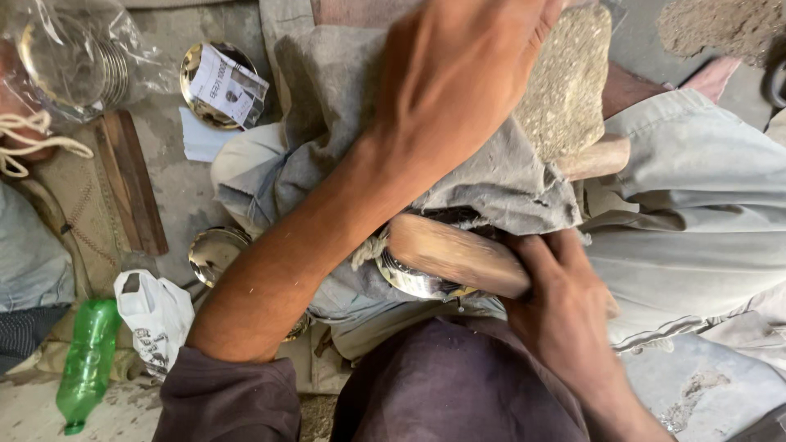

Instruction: The person sits on the floor and decorates a round brass plate by hand, holding a small punch against the plate's surface with one hand and striking it with a wooden mallet in the other hand to emboss a pattern. They reposition the punch repeatedly across the plate's decorative design, with finished plates set aside nearby.

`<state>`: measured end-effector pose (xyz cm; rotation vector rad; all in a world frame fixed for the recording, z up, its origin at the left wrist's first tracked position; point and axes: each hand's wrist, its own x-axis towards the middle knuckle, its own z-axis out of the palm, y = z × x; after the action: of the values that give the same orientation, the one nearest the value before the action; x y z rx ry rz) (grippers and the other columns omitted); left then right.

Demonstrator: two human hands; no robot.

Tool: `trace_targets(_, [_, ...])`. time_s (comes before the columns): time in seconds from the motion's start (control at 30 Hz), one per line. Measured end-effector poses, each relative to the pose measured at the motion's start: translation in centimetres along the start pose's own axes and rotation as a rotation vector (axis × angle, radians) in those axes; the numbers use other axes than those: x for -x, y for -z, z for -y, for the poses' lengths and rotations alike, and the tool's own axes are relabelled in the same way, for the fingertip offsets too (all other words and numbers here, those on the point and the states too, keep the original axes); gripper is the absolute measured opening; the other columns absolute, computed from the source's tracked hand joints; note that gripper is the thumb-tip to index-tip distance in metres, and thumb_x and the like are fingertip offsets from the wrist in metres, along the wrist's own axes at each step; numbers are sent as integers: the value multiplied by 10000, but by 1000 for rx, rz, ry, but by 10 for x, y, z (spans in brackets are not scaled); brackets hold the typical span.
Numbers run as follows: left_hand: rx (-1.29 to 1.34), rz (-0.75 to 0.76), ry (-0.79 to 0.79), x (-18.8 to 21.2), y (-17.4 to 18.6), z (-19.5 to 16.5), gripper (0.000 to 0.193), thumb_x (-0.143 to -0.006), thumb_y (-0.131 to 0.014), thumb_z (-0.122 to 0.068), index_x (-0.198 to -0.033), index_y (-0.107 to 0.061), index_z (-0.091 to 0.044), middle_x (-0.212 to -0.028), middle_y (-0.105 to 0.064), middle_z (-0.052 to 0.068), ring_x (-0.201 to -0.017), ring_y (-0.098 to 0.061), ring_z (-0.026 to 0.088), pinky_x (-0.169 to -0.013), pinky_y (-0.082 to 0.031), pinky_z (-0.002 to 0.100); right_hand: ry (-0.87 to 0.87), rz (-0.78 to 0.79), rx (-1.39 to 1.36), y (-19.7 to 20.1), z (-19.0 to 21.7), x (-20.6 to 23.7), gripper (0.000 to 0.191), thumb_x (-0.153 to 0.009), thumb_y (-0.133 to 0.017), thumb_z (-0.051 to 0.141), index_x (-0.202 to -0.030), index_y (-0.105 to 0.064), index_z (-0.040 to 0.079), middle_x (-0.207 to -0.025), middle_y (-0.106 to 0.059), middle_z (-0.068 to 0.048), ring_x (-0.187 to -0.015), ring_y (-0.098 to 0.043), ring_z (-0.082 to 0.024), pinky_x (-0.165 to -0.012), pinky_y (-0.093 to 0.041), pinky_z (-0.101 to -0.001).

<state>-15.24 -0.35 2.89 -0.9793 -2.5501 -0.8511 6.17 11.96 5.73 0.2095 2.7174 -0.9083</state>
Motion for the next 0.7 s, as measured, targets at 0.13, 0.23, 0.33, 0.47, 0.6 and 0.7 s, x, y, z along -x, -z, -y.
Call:
trace_targets(0.13, [-4,-173,20,44,92,-23,242,-1034,-733,-268,-1149,-713,-56,-872,-688,42,-666,-569,152,-548,-461,343,62,-167,-65,14,-22,20,505,-744,-875,205,-1132,-644,-21,-1212,-650,-209,-1048,-686,-340,-871,-580,-440])
trace_targets(0.23, [139,-164,233,115,143,-47,230,-968,-740,-259,-984,-715,-31,-854,-694,77,-691,-622,121,-548,-486,298,-278,-192,-73,22,-36,41,609,-797,-905,333,-1193,-639,-45,-1063,-727,-157,-891,-727,-266,-764,-597,-402])
trace_targets(0.33, [490,-31,475,170,135,-69,197,-1052,-729,-195,-985,-661,-23,-965,-715,66,-815,-759,100,-690,-622,214,-362,-203,-78,26,-44,57,561,-815,-904,334,-1160,-664,-37,-991,-767,-129,-843,-755,-248,-770,-603,-410])
trace_targets(0.47, [621,53,599,197,100,-91,219,-1000,-733,-151,-1134,-633,-9,-1074,-690,94,-945,-757,144,-732,-645,227,-476,-144,-90,19,-48,68,575,-786,-911,327,-1169,-662,-22,-940,-767,-147,-809,-745,-248,-724,-604,-426])
trace_targets(0.6, [447,101,416,195,63,-92,323,-962,-788,-155,-1256,-674,-85,-1040,-706,62,-842,-710,142,-671,-617,264,-387,-137,-49,16,-53,71,587,-752,-884,221,-1178,-588,-55,-968,-750,-187,-814,-728,-279,-719,-598,-442])
trace_targets(0.7, [403,204,361,200,42,-85,374,-928,-813,-159,-1271,-680,-99,-985,-700,63,-750,-694,167,-597,-602,279,-239,-125,-99,25,-60,73,542,-823,-830,180,-1224,-549,-52,-1058,-737,-202,-852,-728,-280,-770,-607,-425])
